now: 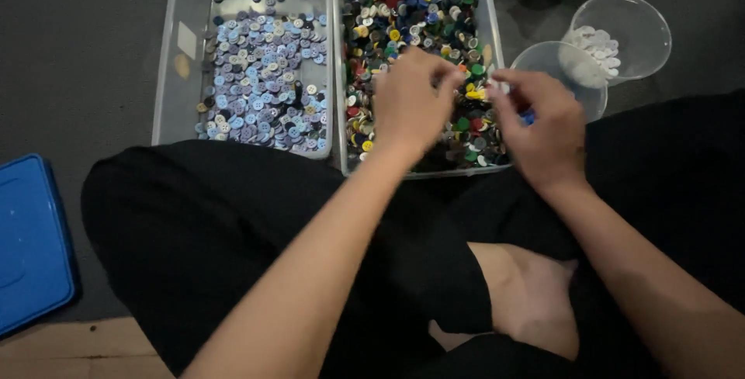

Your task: Sorting a large variety of buttons from a central bin into smaller containers based on their characteristics.

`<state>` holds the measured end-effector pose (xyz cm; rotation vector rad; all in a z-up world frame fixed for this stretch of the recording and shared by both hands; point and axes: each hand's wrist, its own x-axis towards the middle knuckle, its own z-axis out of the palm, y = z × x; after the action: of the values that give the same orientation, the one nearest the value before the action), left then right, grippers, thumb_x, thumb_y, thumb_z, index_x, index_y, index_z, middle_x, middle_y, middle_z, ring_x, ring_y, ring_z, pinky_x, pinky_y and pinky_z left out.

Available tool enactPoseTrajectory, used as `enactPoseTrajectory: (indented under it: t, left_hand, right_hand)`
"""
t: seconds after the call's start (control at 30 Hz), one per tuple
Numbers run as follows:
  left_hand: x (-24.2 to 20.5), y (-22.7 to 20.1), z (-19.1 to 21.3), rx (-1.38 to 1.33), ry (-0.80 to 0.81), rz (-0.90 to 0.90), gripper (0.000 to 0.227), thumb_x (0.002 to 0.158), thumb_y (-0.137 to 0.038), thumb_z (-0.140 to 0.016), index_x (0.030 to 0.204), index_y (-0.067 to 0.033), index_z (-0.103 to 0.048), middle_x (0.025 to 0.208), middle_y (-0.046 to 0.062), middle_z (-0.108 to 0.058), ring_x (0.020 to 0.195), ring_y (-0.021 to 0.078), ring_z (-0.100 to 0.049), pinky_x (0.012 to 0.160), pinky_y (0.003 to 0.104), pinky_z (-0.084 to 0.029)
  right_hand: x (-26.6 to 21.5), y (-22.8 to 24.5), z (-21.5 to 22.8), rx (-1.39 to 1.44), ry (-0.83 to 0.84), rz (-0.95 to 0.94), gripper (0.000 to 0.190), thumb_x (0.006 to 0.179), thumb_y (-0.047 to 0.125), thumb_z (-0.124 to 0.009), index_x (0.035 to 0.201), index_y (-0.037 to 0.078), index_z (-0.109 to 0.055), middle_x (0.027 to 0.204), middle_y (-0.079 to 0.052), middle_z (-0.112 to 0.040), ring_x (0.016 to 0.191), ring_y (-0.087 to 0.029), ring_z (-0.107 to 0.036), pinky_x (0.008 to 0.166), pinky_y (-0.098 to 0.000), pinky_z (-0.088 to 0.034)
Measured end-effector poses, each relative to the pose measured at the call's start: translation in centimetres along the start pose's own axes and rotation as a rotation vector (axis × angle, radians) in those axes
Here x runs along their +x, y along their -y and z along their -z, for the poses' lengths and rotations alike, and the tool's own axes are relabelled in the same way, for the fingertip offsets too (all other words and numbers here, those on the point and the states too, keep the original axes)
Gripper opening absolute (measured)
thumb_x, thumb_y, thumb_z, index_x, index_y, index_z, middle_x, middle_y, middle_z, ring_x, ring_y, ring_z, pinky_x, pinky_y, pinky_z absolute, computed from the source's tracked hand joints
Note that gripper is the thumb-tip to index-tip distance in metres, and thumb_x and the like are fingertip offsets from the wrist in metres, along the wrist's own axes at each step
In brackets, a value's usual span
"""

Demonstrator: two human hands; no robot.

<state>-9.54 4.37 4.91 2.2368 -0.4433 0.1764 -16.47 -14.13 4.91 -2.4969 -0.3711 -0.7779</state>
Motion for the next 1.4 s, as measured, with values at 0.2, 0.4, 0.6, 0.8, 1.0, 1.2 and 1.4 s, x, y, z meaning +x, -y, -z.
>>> enactPoseTrajectory:
  t: [0.2, 0.4, 0.6, 0.8, 1.0, 1.2, 1.4]
  left_hand:
    - [-3.4, -1.0, -1.8, -0.028, -0.027, -0.067, 0.035, 0.101, -0.042, -0.054, 0.088, -0.0153, -0.071, 0.096, 0.003, -0.067, 0.097, 0.0307, -0.067, 0.091, 0.045, -0.042]
    - [-4.7, -1.9, -2.0, 0.308, -0.145, -0.072, 0.028, 0.097, -0.026, -0.059, 0.119, -0.0097, -0.064, 0.116, 0.010, -0.058, 0.122, 0.0352, -0.058, 0.100, 0.047, -0.040]
    - [-4.2, -1.6, -2.9, 0.375, -0.151, 0.218, 0.061, 0.087, -0.032, -0.062, 0.138, 0.0014, -0.055, 0.145, 0.027, -0.052, 0.146, 0.0464, -0.037, 0.119, 0.061, -0.022]
    - [-3.8, -2.3, -3.1, 0.476, -0.199, 0.188, 0.050, 0.087, -0.032, -0.061, 0.126, -0.0009, -0.067, 0.134, 0.019, -0.062, 0.137, 0.0446, -0.048, 0.115, 0.062, -0.028]
    - [-3.6, -2.3, -3.4, 0.444, -0.268, 0.159, 0.039, 0.083, -0.023, -0.064, 0.114, 0.0010, -0.068, 0.123, 0.021, -0.063, 0.128, 0.0430, -0.052, 0.115, 0.061, -0.031]
    - [-3.5, -2.3, -3.4, 0.463, -0.294, 0.156, 0.038, 0.083, -0.023, -0.065, 0.112, 0.0014, -0.070, 0.119, 0.018, -0.062, 0.125, 0.0409, -0.054, 0.112, 0.057, -0.035]
    - [-3.3, -2.1, -3.6, 0.481, -0.296, 0.155, 0.036, 0.081, -0.023, -0.065, 0.109, 0.0005, -0.070, 0.117, 0.018, -0.063, 0.124, 0.0416, -0.055, 0.111, 0.057, -0.036]
  right_hand:
    - [-0.3, -0.2, 0.1, 0.015, 0.070, 0.093, 0.020, 0.094, 0.008, -0.087, 0.113, 0.008, -0.079, 0.089, -0.008, -0.070, 0.083, -0.032, -0.062, 0.080, -0.0430, -0.049]
    - [-0.8, -1.7, -0.1, -0.146, -0.107, -0.078, 0.003, 0.112, 0.005, -0.078, 0.111, 0.004, -0.076, 0.090, -0.010, -0.069, 0.085, -0.033, -0.063, 0.088, -0.0421, -0.045]
    - [-0.2, -1.2, 0.2, -0.288, -0.102, -0.188, 0.016, 0.098, 0.000, -0.077, 0.113, 0.001, -0.072, 0.105, -0.012, -0.063, 0.095, -0.026, -0.055, 0.091, -0.0382, -0.044]
    - [2.1, -2.7, -1.7, -0.257, -0.098, -0.019, 0.030, 0.094, -0.002, -0.073, 0.125, -0.004, -0.073, 0.103, -0.012, -0.071, 0.092, -0.025, -0.061, 0.100, -0.0383, -0.039]
    - [6.0, -4.7, -6.9, -0.377, 0.267, -0.022, 0.024, 0.097, 0.038, -0.075, 0.115, 0.025, -0.083, 0.122, -0.007, -0.061, 0.113, -0.037, -0.038, 0.094, -0.0505, -0.028]
    - [8.1, -6.6, -10.7, -0.531, 0.365, 0.011, 0.042, 0.088, 0.058, -0.082, 0.106, 0.020, -0.086, 0.119, -0.016, -0.054, 0.101, -0.042, -0.033, 0.084, -0.0552, -0.028]
    - [7.6, -5.7, -11.2, -0.487, 0.251, -0.016, 0.024, 0.086, 0.045, -0.088, 0.086, 0.021, -0.086, 0.114, -0.014, -0.053, 0.099, -0.038, -0.032, 0.081, -0.0521, -0.024]
